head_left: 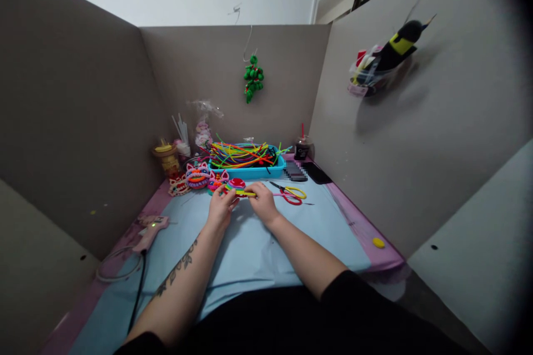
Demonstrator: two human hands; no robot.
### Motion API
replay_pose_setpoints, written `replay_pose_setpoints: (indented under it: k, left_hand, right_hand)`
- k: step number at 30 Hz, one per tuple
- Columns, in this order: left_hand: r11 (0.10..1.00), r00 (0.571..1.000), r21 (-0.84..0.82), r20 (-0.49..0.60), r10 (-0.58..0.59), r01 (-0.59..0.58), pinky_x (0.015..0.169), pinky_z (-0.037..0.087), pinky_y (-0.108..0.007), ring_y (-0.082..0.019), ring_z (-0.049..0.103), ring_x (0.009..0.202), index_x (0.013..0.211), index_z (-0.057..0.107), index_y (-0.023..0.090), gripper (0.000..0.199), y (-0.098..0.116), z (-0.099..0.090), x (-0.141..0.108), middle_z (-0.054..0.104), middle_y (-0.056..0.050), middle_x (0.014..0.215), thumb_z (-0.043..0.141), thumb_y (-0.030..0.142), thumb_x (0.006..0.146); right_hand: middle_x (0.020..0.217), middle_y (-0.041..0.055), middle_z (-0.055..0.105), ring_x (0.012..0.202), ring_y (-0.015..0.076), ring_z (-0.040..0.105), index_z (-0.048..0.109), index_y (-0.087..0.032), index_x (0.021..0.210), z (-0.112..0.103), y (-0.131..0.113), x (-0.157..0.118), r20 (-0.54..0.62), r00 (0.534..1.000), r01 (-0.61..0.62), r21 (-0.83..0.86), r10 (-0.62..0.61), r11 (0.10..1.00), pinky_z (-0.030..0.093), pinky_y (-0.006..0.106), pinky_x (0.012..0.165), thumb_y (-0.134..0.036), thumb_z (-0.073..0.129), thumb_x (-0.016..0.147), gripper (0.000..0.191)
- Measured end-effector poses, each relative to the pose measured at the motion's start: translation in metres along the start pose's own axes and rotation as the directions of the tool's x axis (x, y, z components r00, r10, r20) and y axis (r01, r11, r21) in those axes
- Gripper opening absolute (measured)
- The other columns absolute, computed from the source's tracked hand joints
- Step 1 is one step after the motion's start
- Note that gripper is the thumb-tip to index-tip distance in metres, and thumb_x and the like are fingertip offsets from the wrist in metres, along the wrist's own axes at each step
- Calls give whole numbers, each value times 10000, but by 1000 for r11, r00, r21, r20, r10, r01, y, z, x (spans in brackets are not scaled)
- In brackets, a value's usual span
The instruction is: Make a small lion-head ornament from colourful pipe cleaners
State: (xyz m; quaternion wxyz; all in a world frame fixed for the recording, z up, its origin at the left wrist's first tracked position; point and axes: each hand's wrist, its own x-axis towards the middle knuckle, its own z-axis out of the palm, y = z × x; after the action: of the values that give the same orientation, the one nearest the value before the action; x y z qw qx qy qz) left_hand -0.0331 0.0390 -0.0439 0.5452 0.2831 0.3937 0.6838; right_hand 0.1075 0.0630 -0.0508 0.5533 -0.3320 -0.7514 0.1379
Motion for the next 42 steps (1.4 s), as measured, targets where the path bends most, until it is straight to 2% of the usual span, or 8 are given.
replay_pose_setpoints:
  k: [6, 13, 22, 27, 33, 36, 39, 42]
  left_hand:
    - [1000, 1000, 2, -3, 26, -26, 606, 472, -241, -81, 564, 522, 1025, 445, 208, 620, -1, 2, -1, 595, 47, 661, 817, 265, 533]
    - [996, 999, -72, -4, -48, 47, 656, 489, -255, -68, 557, 510, 963, 484, 197, 554, -2, 2, 0, 604, 51, 639, 818, 208, 520]
    - [993, 993, -63, 68, -92, 97, 736, 507, -303, -126, 642, 678, 971, 517, 190, 494, -4, 1, 4, 681, -26, 824, 801, 210, 567]
    - [996, 998, -73, -2, -61, 60, 712, 505, -281, -107, 632, 612, 959, 490, 195, 494, -3, 2, 3, 654, 6, 743, 796, 175, 572]
    - [998, 1000, -64, -1, -20, 20, 672, 504, -258, -96, 621, 575, 976, 465, 203, 548, -1, 5, -1, 627, 39, 692, 812, 207, 553]
    - [999, 1000, -47, -19, 12, -13, 691, 505, -273, -108, 633, 597, 991, 452, 209, 580, -1, 5, -2, 633, 32, 717, 819, 228, 543]
    - [998, 999, -37, -24, 46, -47, 722, 502, -299, -117, 634, 609, 1021, 447, 213, 601, -1, 5, -1, 634, 24, 736, 816, 241, 547]
    - [998, 998, -24, -15, 53, -54, 724, 494, -297, -110, 620, 601, 1039, 444, 216, 616, -1, 4, 0, 618, 35, 717, 813, 256, 549]
  right_hand:
    - [806, 36, 657, 834, 198, 575, 677, -214, 804, 0, 5, 1, 3, 999, -35, -46, 35, 998, 449, 319, 782, -55, 490, 705, 264]
    - [770, 33, 663, 782, 176, 597, 684, -199, 771, 2, 2, 3, -21, 992, -125, 104, 128, 987, 467, 287, 738, -92, 509, 697, 219]
    - [743, 24, 668, 719, 174, 604, 686, -194, 747, 12, 13, 1, -58, 945, -292, 293, 321, 911, 492, 295, 679, -252, 571, 726, 131]
    - [756, 31, 655, 735, 166, 597, 683, -200, 728, 9, 8, 1, -75, 973, -202, 172, 217, 964, 474, 276, 661, -203, 542, 740, 142]
    - [808, 37, 668, 839, 185, 584, 671, -215, 770, 8, 6, 0, -50, 999, -14, -82, 9, 997, 440, 329, 822, -115, 494, 777, 203]
    - [810, 41, 654, 832, 186, 576, 662, -215, 794, 8, 5, 0, -51, 998, -30, -130, 24, 991, 437, 326, 818, -132, 501, 793, 182]
    - [817, 42, 631, 803, 178, 572, 646, -208, 838, 8, 4, 0, -93, 993, -85, -56, 80, 995, 454, 303, 768, -159, 507, 802, 152]
    - [834, 42, 610, 829, 179, 564, 639, -214, 828, 6, 3, 0, -84, 994, -66, -9, 65, 998, 454, 304, 773, -162, 503, 806, 148]
